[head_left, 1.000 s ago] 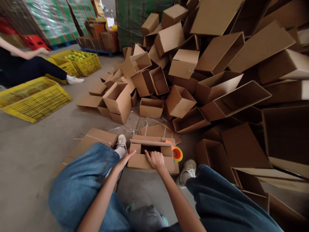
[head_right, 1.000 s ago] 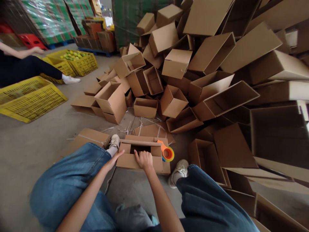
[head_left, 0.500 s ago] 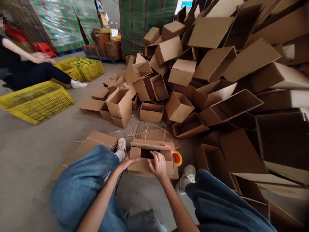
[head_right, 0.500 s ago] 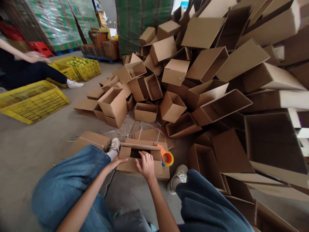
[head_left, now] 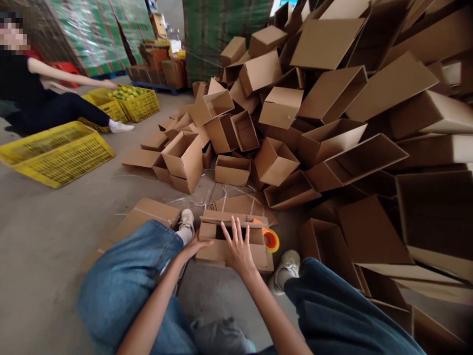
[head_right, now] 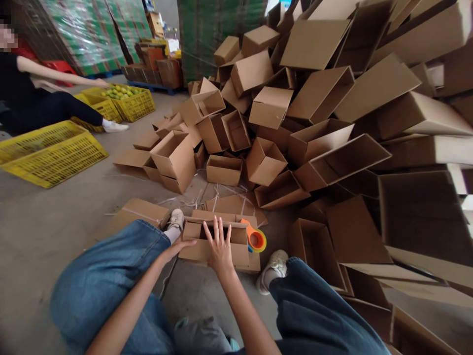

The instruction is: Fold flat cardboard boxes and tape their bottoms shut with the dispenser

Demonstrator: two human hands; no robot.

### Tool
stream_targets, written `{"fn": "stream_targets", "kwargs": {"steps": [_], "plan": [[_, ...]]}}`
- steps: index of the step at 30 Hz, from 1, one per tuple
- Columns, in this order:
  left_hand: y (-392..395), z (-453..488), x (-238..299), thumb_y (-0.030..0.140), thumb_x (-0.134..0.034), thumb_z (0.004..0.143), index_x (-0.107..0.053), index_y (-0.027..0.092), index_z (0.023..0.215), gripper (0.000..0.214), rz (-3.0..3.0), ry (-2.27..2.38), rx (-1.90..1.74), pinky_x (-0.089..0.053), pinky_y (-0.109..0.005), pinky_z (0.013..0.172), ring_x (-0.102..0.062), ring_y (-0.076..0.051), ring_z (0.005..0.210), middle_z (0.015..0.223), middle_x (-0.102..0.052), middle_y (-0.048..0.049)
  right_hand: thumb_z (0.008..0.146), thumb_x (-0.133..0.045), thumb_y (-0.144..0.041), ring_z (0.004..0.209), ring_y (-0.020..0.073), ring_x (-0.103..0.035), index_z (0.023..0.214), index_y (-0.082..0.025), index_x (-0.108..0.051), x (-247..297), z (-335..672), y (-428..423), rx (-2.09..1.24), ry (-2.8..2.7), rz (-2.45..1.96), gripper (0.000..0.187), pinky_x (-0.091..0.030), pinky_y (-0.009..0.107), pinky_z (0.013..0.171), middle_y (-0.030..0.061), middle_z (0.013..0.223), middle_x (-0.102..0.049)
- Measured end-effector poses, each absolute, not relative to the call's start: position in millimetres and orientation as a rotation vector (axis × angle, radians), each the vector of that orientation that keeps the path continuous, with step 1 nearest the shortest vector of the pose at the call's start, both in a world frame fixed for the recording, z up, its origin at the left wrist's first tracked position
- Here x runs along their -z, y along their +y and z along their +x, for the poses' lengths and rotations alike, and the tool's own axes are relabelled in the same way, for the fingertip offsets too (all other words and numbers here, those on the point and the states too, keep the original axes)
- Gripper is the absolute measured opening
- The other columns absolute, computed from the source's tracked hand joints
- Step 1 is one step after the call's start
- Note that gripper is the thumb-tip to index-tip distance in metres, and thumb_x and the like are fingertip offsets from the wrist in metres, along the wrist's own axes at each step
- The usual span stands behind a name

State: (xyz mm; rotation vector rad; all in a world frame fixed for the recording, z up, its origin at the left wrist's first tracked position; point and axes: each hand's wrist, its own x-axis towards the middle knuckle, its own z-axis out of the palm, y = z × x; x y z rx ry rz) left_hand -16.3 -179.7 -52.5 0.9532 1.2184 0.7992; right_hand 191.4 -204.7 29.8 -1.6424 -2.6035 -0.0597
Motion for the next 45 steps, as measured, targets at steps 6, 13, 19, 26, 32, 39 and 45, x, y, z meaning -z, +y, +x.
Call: {"fn": "stream_targets", "kwargs": {"steps": [6, 13, 19, 26, 32, 39, 45], "plan": [[-179.9, -18.8, 59.7, 0.045, -0.085, 0.061, -0.041, 0.018, 0.145, 0.099, 0.972, 1.242, -0.785, -0.038, -0.047, 0.111, -0.053, -0.033, 0.129, 0.138, -0.058, -0.0171, 0.063, -0.084, -0.039, 0.151, 0.0376, -0.01, 0.159, -0.024, -0.011, -28.1, 191.4, -213.9, 0.102, -2.57, -1.632, 0.122, 0.004, 0.065, 0.116, 0.0211, 0.162, -0.018], [-182.4, -16.8, 50.9, 0.044, -0.085, 0.06, -0.044, 0.014, 0.141, 0.095, 0.947, 1.262, -0.755, -0.037, -0.044, 0.111, -0.049, -0.035, 0.133, 0.134, -0.061, -0.0191, 0.066, -0.083, -0.044, 0.149, 0.0341, -0.021, 0.158, -0.029, -0.013, -21.8, 202.5, -221.0, 0.024, -2.521, -1.576, 0.117, 0.007, 0.064, 0.114, 0.0202, 0.161, -0.025], [-184.5, -13.5, 40.1, 0.045, -0.085, 0.059, -0.049, 0.014, 0.137, 0.091, 0.946, 1.216, -0.773, -0.038, -0.041, 0.111, -0.051, -0.034, 0.131, 0.141, -0.057, -0.0173, 0.071, -0.079, -0.043, 0.146, 0.0352, -0.026, 0.158, -0.031, -0.017, -23.0, 205.1, -224.3, -0.002, -2.5, -1.571, 0.107, 0.004, 0.064, 0.115, 0.0176, 0.159, -0.03], [-183.9, -13.4, 36.2, 0.049, -0.085, 0.061, -0.058, 0.017, 0.131, 0.082, 0.966, 1.195, -0.798, -0.034, -0.049, 0.115, -0.05, -0.033, 0.134, 0.134, -0.064, -0.0154, 0.085, -0.059, -0.021, 0.14, 0.0273, -0.04, 0.157, -0.024, -0.022, -6.9, 200.1, -242.9, -0.142, -2.381, -1.631, 0.081, 0.003, 0.059, 0.119, 0.0111, 0.152, -0.046], [-185.8, -14.7, 28.1, 0.05, -0.085, 0.059, -0.052, 0.02, 0.139, 0.092, 0.994, 1.224, -0.764, -0.04, -0.05, 0.111, -0.054, -0.035, 0.13, 0.136, -0.061, -0.0155, 0.091, -0.054, -0.025, 0.132, 0.0285, -0.049, 0.15, -0.018, -0.038, -16.7, 195.2, -241.7, -0.248, -2.308, -1.616, 0.061, 0.008, 0.064, 0.118, 0.0127, 0.144, -0.054], [-187.3, -20.9, 25.2, 0.047, -0.089, 0.055, -0.039, 0.02, 0.147, 0.108, 1.141, 1.256, -0.826, -0.036, -0.046, 0.114, -0.048, -0.033, 0.135, 0.142, -0.054, -0.0164, 0.096, -0.05, -0.019, 0.107, 0.0214, -0.066, 0.129, -0.02, -0.061, -47.5, 194.3, -221.1, -0.343, -2.402, -1.682, 0.035, -0.019, 0.049, 0.121, 0.0089, 0.121, -0.068], [-186.3, -28.3, 22.4, 0.04, -0.09, 0.056, -0.034, 0.018, 0.149, 0.11, 1.151, 1.265, -0.792, -0.034, -0.043, 0.116, -0.041, -0.032, 0.141, 0.152, -0.042, -0.0189, 0.094, -0.053, -0.01, 0.08, 0.0177, -0.073, 0.107, -0.016, -0.073, -64.3, 183.1, -202.7, -0.336, -2.622, -1.809, 0.024, -0.035, 0.04, 0.113, 0.0091, 0.096, -0.074]]}}
